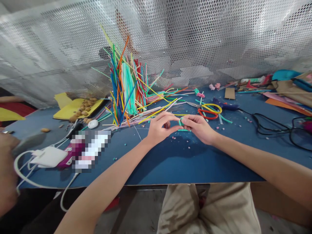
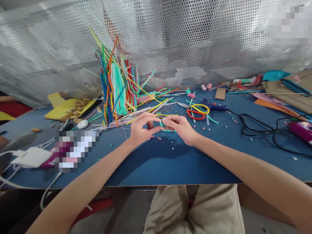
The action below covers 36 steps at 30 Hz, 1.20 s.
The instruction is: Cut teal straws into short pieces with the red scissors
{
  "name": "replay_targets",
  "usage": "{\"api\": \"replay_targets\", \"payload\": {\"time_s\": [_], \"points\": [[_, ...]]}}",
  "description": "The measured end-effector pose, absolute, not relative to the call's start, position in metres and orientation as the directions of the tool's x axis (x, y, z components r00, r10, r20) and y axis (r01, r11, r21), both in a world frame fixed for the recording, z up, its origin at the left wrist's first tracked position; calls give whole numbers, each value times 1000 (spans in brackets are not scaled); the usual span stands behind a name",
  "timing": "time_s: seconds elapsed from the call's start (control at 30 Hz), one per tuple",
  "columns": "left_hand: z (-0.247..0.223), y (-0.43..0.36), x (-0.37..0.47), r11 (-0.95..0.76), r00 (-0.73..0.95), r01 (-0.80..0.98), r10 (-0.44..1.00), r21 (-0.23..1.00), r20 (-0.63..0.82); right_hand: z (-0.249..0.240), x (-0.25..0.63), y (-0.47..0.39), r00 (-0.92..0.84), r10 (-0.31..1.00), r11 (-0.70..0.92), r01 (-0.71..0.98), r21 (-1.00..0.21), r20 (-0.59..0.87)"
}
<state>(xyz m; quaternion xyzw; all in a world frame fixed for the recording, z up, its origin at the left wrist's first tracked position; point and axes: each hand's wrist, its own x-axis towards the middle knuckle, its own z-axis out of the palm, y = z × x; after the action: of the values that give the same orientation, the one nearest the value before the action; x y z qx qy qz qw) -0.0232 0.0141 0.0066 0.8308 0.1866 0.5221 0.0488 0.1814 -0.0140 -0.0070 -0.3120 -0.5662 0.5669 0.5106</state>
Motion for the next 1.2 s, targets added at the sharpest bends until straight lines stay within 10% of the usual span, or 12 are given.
{"api": "replay_targets", "payload": {"time_s": [1.2], "points": [[2,18,-26,-925,531,376,267,59,804,-4,182,-18,-277,930,213,-127,-969,241]]}}
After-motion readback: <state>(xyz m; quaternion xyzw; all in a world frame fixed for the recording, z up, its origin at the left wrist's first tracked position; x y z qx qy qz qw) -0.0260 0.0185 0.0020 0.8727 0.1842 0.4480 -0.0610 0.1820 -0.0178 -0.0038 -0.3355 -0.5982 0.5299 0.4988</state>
